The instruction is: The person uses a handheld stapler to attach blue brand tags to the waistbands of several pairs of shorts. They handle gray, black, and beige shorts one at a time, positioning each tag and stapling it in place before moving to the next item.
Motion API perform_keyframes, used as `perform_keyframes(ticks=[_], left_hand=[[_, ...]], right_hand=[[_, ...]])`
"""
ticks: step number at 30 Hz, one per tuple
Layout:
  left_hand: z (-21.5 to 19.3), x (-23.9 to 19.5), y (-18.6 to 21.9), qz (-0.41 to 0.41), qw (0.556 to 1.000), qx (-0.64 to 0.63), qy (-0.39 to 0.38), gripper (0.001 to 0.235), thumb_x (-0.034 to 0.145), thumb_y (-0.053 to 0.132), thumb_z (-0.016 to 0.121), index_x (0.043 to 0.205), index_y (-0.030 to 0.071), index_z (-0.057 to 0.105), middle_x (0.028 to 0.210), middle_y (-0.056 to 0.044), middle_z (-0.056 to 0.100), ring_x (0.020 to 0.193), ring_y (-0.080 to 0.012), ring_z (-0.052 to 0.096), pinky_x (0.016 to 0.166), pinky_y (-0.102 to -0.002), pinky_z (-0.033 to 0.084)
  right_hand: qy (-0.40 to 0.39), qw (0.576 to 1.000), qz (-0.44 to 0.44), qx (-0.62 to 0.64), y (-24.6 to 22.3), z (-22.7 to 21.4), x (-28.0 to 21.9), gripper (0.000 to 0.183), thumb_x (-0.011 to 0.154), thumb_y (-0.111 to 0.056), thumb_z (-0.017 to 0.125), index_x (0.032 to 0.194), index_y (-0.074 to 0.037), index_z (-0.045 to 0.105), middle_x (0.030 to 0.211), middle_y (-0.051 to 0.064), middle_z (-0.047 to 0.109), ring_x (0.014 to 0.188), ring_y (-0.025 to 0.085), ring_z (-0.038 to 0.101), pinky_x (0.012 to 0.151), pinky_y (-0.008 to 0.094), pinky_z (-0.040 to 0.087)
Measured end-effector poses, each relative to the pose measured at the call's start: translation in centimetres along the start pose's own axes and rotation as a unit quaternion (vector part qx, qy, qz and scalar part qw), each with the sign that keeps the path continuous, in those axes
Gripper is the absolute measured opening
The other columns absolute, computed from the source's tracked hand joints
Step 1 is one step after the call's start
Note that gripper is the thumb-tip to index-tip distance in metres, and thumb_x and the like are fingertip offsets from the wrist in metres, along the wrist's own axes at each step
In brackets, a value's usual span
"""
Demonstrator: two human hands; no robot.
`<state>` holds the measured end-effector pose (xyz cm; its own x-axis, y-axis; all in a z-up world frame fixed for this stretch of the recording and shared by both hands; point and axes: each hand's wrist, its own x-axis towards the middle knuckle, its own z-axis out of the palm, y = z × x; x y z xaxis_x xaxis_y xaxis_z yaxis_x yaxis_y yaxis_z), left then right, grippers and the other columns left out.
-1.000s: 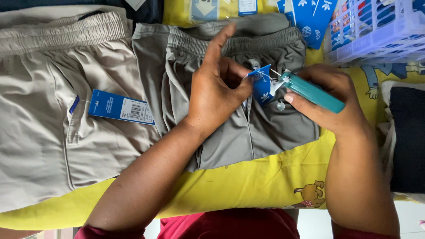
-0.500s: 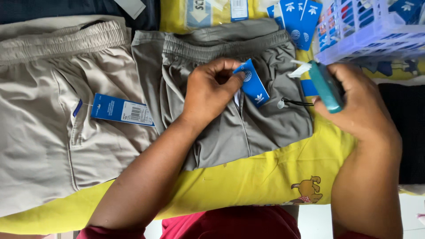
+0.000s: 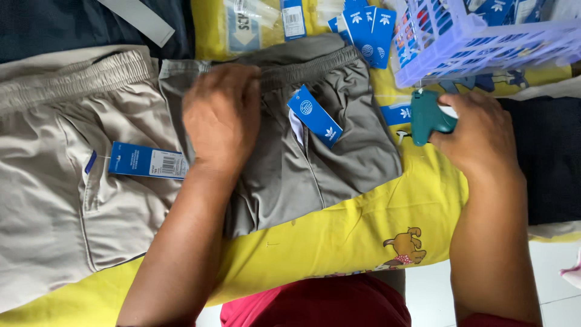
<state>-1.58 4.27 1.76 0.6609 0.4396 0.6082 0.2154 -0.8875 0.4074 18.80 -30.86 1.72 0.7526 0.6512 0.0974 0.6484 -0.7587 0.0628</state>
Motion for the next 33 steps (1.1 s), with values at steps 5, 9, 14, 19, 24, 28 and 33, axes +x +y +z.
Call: perform_keyframes(ticks=[5, 9, 14, 19, 24, 28, 33], left_hand=[[2.2, -1.5, -3.1, -0.038, 0.977, 0.194, -0.082, 0.055, 0.077, 0.04, 0.077, 0.128, 0.024, 0.068, 0.131, -0.002, 0.065, 0.112, -0.031, 0.057, 0.085, -0.051, 0.041], [3.5, -1.6, -3.5, -0.093, 0.957, 0.221, -0.166, 0.068, 0.08, 0.048, 0.073, 0.142, 0.028, 0.057, 0.153, -0.017, 0.043, 0.135, -0.0373, 0.042, 0.094, -0.055, 0.038], [3.7, -1.1, -4.2, -0.139, 0.966, 0.156, -0.156, 0.094, 0.075, 0.047, 0.084, 0.15, 0.013, 0.039, 0.144, -0.02, 0.044, 0.123, -0.042, 0.046, 0.099, -0.051, 0.042], [2.4, -0.3, -4.9, -0.207, 0.955, 0.132, -0.167, 0.108, 0.066, 0.048, 0.094, 0.149, 0.002, 0.041, 0.12, -0.022, 0.06, 0.111, -0.0433, 0.063, 0.088, -0.051, 0.055], [2.9, -0.5, -5.3, -0.172, 0.964, 0.134, -0.152, 0.056, 0.058, 0.055, 0.085, 0.105, 0.024, 0.077, 0.091, -0.007, 0.068, 0.085, -0.0335, 0.071, 0.073, -0.044, 0.058], [4.1, -0.8, -5.6, -0.148, 0.98, 0.075, -0.11, 0.058, 0.057, 0.043, 0.088, 0.11, 0.023, 0.075, 0.097, -0.005, 0.064, 0.094, -0.0322, 0.07, 0.081, -0.044, 0.059], [0.4, -0.1, -3.0, -0.082, 0.996, 0.033, -0.007, 0.047, 0.057, 0.043, 0.086, 0.097, 0.023, 0.074, 0.103, -0.002, 0.053, 0.107, -0.0355, 0.06, 0.082, -0.046, 0.055]], right_hand=[[-0.059, 0.998, 0.016, -0.033, -1.7, -1.5, 0.2, 0.058, 0.074, -0.029, 0.076, 0.129, -0.014, 0.064, 0.129, 0.013, 0.066, 0.122, 0.039, 0.058, 0.094, 0.053, 0.041], [0.08, 0.994, -0.061, -0.04, -5.4, -3.6, 0.8, 0.045, 0.09, -0.022, 0.069, 0.133, -0.007, 0.068, 0.125, 0.015, 0.07, 0.112, 0.039, 0.064, 0.096, 0.05, 0.046], [-0.009, 0.992, 0.001, 0.125, -12.5, -4.2, 5.8, 0.053, 0.103, -0.043, 0.052, 0.14, -0.005, 0.058, 0.133, 0.016, 0.063, 0.115, 0.042, 0.06, 0.086, 0.056, 0.047], [-0.048, 0.981, 0.038, 0.185, -14.8, -3.5, 8.6, 0.064, 0.1, -0.036, 0.065, 0.141, 0.01, 0.051, 0.129, 0.032, 0.061, 0.123, 0.047, 0.058, 0.1, 0.058, 0.046], [-0.014, 0.982, 0.029, 0.188, -14.4, -2.6, 9.0, 0.053, 0.087, -0.035, 0.08, 0.122, 0.002, 0.069, 0.108, 0.024, 0.069, 0.109, 0.044, 0.065, 0.09, 0.055, 0.053], [0.144, 0.982, -0.045, 0.115, -12.0, 1.8, 9.9, 0.044, 0.072, -0.032, 0.089, 0.105, -0.007, 0.076, 0.104, 0.013, 0.066, 0.101, 0.037, 0.067, 0.089, 0.049, 0.052], [0.172, 0.927, -0.009, 0.332, -13.7, 1.3, 9.3, 0.034, 0.085, -0.015, 0.079, 0.115, -0.012, 0.063, 0.104, 0.017, 0.064, 0.107, 0.044, 0.063, 0.088, 0.054, 0.05]])
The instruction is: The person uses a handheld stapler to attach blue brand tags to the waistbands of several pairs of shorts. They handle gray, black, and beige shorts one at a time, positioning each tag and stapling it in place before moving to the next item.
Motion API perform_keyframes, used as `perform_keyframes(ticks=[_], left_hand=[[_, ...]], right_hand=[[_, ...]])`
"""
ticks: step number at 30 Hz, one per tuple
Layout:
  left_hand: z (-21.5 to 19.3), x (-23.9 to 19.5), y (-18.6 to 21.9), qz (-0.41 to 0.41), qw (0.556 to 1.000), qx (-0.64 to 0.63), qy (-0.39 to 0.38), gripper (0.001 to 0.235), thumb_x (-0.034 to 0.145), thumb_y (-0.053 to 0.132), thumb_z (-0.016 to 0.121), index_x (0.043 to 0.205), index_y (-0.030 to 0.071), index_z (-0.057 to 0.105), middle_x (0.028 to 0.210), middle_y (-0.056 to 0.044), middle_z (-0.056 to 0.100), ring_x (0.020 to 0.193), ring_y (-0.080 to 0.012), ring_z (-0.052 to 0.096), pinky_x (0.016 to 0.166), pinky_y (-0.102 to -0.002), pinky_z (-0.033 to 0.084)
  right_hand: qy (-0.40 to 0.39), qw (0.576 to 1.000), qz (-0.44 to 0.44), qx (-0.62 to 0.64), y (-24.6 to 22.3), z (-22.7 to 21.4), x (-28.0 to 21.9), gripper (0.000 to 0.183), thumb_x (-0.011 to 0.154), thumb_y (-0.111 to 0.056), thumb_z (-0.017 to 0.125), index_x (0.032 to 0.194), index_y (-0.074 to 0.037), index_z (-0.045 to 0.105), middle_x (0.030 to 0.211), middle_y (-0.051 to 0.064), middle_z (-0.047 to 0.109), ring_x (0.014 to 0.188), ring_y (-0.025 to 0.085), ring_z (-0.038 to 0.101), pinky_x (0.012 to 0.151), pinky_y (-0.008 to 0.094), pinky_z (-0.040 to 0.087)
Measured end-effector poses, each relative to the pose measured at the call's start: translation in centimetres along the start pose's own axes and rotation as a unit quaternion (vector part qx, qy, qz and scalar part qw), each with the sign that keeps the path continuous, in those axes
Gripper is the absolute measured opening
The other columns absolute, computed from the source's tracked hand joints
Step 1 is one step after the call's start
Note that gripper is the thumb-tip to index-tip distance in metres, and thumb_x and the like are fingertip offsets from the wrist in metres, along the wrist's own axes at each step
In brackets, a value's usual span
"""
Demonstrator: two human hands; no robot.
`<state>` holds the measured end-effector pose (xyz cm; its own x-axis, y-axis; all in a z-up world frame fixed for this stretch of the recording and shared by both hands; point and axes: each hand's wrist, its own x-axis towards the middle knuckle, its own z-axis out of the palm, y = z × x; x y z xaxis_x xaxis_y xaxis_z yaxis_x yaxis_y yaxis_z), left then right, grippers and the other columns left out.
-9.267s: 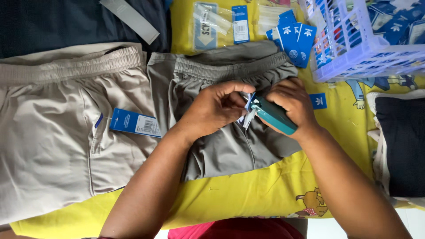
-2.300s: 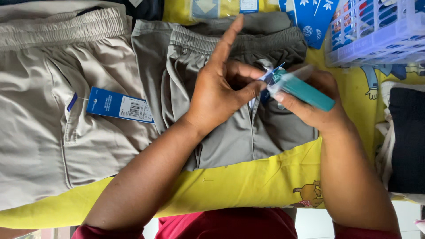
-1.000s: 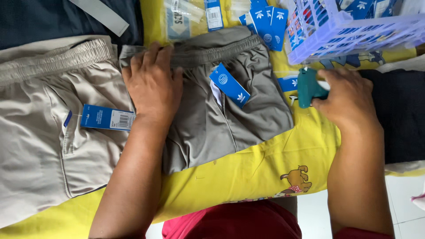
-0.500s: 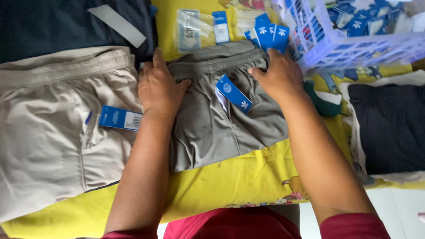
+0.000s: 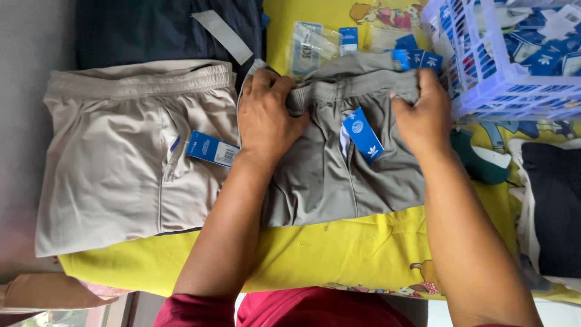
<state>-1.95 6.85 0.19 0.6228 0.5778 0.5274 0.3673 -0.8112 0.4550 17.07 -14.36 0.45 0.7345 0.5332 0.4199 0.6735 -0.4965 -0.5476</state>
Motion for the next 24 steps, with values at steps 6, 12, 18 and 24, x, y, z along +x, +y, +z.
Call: perform_keyframes(ticks=[6, 12, 18, 24], left_hand=[[-5.3, 0.2, 2.8, -0.019, 0.99, -0.015, -0.135, 0.054, 0.073, 0.045, 0.084, 0.113, 0.012, 0.069, 0.124, -0.013, 0.053, 0.113, -0.0432, 0.061, 0.087, -0.057, 0.057], [-1.8, -0.1, 0.3, -0.001, 0.995, 0.079, -0.069, 0.074, 0.053, 0.039, 0.091, 0.119, 0.023, 0.062, 0.116, -0.007, 0.057, 0.103, -0.0353, 0.064, 0.085, -0.05, 0.057], [-5.9, -2.2, 1.5, -0.142, 0.956, 0.182, -0.182, 0.066, 0.083, 0.066, 0.072, 0.123, 0.015, 0.059, 0.097, -0.016, 0.073, 0.091, -0.0397, 0.071, 0.073, -0.051, 0.055], [-5.7, -1.2, 3.2, -0.232, 0.88, 0.21, -0.356, 0.069, 0.084, 0.069, 0.07, 0.125, 0.013, 0.066, 0.123, -0.011, 0.068, 0.115, -0.0335, 0.066, 0.085, -0.045, 0.056]], right_hand=[[0.033, 0.972, 0.022, 0.232, -0.8, -1.4, 0.1, 0.028, 0.092, 0.001, 0.066, 0.118, 0.001, 0.058, 0.109, 0.018, 0.064, 0.112, 0.029, 0.058, 0.098, 0.047, 0.045], [0.037, 0.983, 0.006, 0.18, -0.1, -1.2, 0.4, 0.029, 0.087, 0.001, 0.067, 0.115, 0.001, 0.06, 0.098, 0.023, 0.065, 0.103, 0.039, 0.064, 0.088, 0.051, 0.047], [-0.014, 0.999, 0.04, 0.009, -0.6, -2.0, 1.5, 0.037, 0.086, -0.005, 0.061, 0.122, -0.005, 0.053, 0.12, 0.023, 0.063, 0.111, 0.047, 0.057, 0.092, 0.054, 0.044], [-0.152, 0.974, 0.165, -0.025, -7.0, -5.1, -0.2, 0.081, 0.081, -0.044, 0.078, 0.144, -0.012, 0.039, 0.131, 0.02, 0.059, 0.118, 0.046, 0.054, 0.089, 0.054, 0.046]])
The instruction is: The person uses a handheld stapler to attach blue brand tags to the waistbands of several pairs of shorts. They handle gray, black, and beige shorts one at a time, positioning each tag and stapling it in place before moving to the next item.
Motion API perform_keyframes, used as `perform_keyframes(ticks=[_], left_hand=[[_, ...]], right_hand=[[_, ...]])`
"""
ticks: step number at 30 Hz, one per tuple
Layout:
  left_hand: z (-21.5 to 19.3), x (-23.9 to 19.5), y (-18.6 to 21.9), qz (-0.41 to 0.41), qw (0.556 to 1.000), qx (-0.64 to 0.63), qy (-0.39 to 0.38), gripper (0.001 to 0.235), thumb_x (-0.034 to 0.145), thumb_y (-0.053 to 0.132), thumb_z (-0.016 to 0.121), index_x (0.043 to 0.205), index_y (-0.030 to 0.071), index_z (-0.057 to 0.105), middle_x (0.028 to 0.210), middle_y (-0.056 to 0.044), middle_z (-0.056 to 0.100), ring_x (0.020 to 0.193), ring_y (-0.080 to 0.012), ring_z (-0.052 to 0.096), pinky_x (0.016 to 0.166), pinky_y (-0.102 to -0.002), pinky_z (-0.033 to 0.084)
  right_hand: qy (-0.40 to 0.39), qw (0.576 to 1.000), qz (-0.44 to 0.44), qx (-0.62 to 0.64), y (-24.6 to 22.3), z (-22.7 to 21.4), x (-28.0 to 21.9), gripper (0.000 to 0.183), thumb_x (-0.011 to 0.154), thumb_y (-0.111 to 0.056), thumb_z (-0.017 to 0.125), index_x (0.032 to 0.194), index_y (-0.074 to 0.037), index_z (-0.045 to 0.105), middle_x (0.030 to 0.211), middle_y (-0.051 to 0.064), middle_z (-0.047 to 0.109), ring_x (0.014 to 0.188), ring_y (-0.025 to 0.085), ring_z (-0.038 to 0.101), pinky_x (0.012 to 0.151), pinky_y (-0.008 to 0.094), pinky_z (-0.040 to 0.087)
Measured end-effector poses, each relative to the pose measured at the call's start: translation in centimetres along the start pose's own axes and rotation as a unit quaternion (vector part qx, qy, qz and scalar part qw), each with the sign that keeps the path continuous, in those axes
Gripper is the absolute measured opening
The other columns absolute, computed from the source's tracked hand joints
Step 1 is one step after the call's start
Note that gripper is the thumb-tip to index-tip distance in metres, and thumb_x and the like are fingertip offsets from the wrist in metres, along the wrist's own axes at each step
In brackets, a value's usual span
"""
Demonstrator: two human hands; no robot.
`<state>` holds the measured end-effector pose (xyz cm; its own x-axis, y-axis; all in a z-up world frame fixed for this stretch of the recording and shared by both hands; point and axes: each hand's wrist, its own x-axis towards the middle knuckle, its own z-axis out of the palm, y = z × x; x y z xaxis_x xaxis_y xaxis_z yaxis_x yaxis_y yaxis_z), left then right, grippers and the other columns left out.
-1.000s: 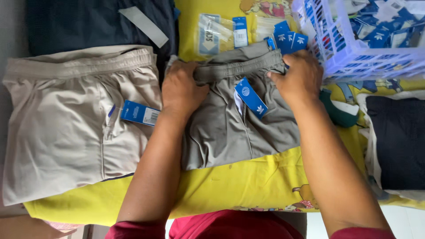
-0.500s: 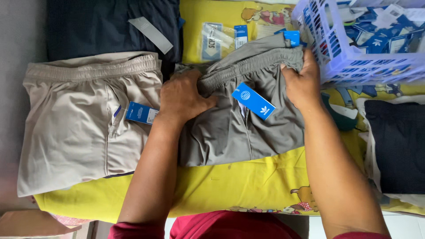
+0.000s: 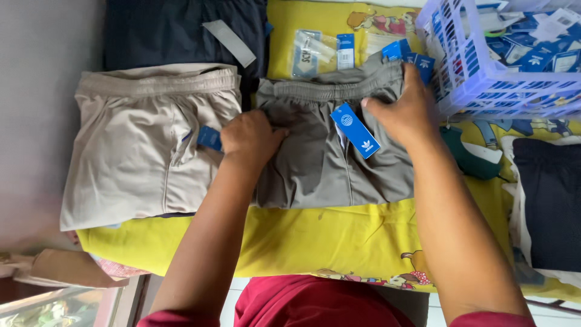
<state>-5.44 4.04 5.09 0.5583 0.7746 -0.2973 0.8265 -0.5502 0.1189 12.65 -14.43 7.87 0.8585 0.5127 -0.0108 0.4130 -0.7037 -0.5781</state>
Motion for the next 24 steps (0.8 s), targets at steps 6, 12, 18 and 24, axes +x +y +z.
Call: perform_keyframes(ticks=[6, 12, 18, 24], left_hand=[[8.5, 7.2, 0.0, 0.142, 0.97, -0.057, 0.187, 0.062, 0.078, 0.059, 0.077, 0.116, 0.01, 0.07, 0.099, -0.019, 0.068, 0.093, -0.0389, 0.072, 0.077, -0.05, 0.059], [1.2, -0.2, 1.8, 0.142, 0.922, -0.36, -0.012, 0.063, 0.097, 0.049, 0.053, 0.144, 0.007, 0.054, 0.159, -0.031, 0.03, 0.14, -0.0468, 0.042, 0.117, -0.049, 0.037], [1.0, -1.7, 2.5, 0.278, 0.909, -0.268, 0.157, 0.086, 0.096, -0.009, 0.043, 0.16, 0.031, 0.002, 0.151, -0.035, 0.04, 0.106, -0.0558, 0.064, 0.083, -0.065, 0.059], [1.6, -1.0, 0.8, 0.283, 0.926, -0.034, 0.248, 0.078, 0.097, -0.003, 0.053, 0.154, 0.047, 0.037, 0.166, -0.015, 0.017, 0.1, -0.0494, 0.07, 0.075, -0.055, 0.063]], right_hand=[[0.108, 0.987, -0.115, -0.018, 3.7, 1.5, -0.2, 0.053, 0.083, -0.021, 0.076, 0.131, -0.017, 0.056, 0.11, 0.021, 0.069, 0.11, 0.048, 0.062, 0.093, 0.058, 0.049], [0.131, 0.983, -0.113, 0.064, 3.2, 1.6, -1.9, 0.043, 0.086, -0.016, 0.071, 0.127, -0.017, 0.056, 0.111, 0.019, 0.07, 0.109, 0.049, 0.062, 0.092, 0.059, 0.05], [0.144, 0.977, -0.15, 0.052, 3.7, 2.4, -1.7, 0.051, 0.084, -0.008, 0.07, 0.133, -0.014, 0.057, 0.111, 0.023, 0.07, 0.104, 0.051, 0.064, 0.088, 0.061, 0.051], [0.125, 0.976, -0.164, -0.066, 4.5, 4.1, -0.3, 0.064, 0.081, -0.007, 0.071, 0.141, -0.017, 0.052, 0.12, 0.019, 0.067, 0.105, 0.048, 0.066, 0.089, 0.061, 0.054]])
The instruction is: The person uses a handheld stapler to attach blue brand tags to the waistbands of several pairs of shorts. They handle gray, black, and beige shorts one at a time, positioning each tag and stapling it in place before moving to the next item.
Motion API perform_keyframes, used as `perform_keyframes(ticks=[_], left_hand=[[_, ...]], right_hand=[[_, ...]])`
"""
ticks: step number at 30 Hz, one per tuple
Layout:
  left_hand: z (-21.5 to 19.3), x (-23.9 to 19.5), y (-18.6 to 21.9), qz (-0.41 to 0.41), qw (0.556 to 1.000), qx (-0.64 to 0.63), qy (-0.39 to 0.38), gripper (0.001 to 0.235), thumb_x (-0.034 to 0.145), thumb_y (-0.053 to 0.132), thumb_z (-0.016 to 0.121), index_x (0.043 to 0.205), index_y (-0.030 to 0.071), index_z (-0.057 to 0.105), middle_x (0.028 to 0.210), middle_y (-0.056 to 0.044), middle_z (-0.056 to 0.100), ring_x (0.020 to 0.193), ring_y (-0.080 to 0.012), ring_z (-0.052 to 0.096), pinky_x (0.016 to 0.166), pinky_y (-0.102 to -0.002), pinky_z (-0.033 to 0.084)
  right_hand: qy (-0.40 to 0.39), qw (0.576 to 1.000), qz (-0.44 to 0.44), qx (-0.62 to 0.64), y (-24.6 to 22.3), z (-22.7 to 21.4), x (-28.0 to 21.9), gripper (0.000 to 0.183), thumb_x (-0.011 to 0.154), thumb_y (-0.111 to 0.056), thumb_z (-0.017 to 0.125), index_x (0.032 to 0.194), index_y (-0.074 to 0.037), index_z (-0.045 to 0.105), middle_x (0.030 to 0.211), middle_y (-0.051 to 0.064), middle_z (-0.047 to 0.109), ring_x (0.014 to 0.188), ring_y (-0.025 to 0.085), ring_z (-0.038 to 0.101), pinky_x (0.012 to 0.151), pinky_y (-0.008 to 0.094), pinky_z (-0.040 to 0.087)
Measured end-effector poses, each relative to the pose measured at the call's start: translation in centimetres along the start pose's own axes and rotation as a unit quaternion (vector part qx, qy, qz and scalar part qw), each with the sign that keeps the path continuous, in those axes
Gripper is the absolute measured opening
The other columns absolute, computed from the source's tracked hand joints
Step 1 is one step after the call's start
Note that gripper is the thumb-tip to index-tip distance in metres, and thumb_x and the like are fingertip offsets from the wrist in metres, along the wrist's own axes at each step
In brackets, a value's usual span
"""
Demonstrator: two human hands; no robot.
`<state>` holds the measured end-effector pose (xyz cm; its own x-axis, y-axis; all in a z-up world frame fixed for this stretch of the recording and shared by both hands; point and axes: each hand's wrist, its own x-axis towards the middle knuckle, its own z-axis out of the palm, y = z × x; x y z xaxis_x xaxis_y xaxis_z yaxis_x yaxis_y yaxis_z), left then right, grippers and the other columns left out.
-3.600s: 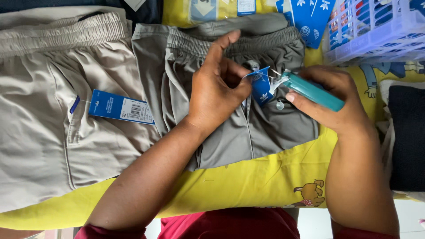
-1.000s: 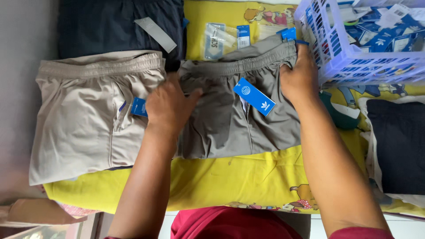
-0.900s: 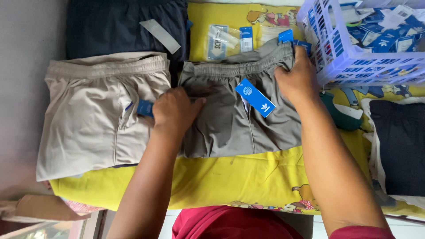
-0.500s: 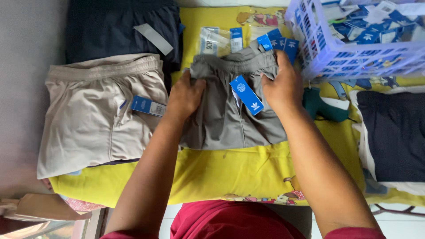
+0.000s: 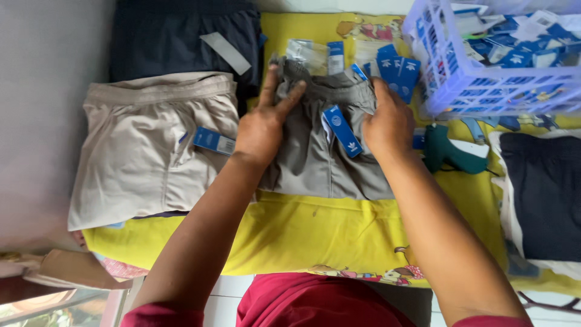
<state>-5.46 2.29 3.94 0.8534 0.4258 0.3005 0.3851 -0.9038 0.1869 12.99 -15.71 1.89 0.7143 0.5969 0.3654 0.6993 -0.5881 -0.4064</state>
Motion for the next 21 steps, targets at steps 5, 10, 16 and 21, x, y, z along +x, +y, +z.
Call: perform_keyframes(ticks=[5, 10, 16, 21], left_hand=[[2.8, 0.3, -3.4, 0.004, 0.999, 0.011, 0.036, 0.046, 0.093, 0.005, 0.058, 0.129, 0.031, 0.069, 0.152, -0.014, 0.047, 0.096, -0.0402, 0.073, 0.07, -0.045, 0.063], [-3.9, -0.5, -3.4, -0.012, 0.995, -0.007, 0.095, 0.031, 0.099, 0.014, 0.059, 0.125, 0.023, 0.072, 0.142, -0.01, 0.059, 0.095, -0.0331, 0.074, 0.069, -0.041, 0.064], [-12.1, -1.9, -7.1, -0.046, 0.991, 0.081, 0.101, 0.046, 0.092, 0.004, 0.057, 0.135, 0.017, 0.067, 0.151, -0.012, 0.051, 0.089, -0.042, 0.073, 0.069, -0.052, 0.062], [-14.1, -1.6, -13.9, -0.03, 0.984, 0.091, 0.151, 0.057, 0.084, -0.011, 0.053, 0.136, 0.008, 0.066, 0.15, -0.02, 0.052, 0.105, -0.0437, 0.069, 0.057, -0.054, 0.056]], right_hand=[[0.034, 0.999, -0.016, 0.009, -0.6, 0.3, 0.3, 0.056, 0.082, -0.008, 0.068, 0.137, -0.017, 0.058, 0.105, 0.017, 0.07, 0.097, 0.046, 0.069, 0.083, 0.06, 0.055], [0.065, 0.995, -0.02, 0.078, -3.6, -1.6, 0.9, 0.045, 0.087, -0.004, 0.064, 0.13, -0.015, 0.062, 0.102, 0.021, 0.071, 0.097, 0.049, 0.067, 0.082, 0.061, 0.054], [0.097, 0.977, -0.028, 0.188, -10.2, -2.2, 2.8, 0.036, 0.087, -0.004, 0.064, 0.121, -0.016, 0.063, 0.098, 0.019, 0.072, 0.101, 0.047, 0.066, 0.082, 0.059, 0.054], [0.093, 0.951, -0.102, 0.276, -15.9, 0.2, 5.2, 0.029, 0.089, -0.003, 0.055, 0.116, -0.012, 0.061, 0.092, 0.011, 0.074, 0.084, 0.033, 0.072, 0.065, 0.041, 0.05]])
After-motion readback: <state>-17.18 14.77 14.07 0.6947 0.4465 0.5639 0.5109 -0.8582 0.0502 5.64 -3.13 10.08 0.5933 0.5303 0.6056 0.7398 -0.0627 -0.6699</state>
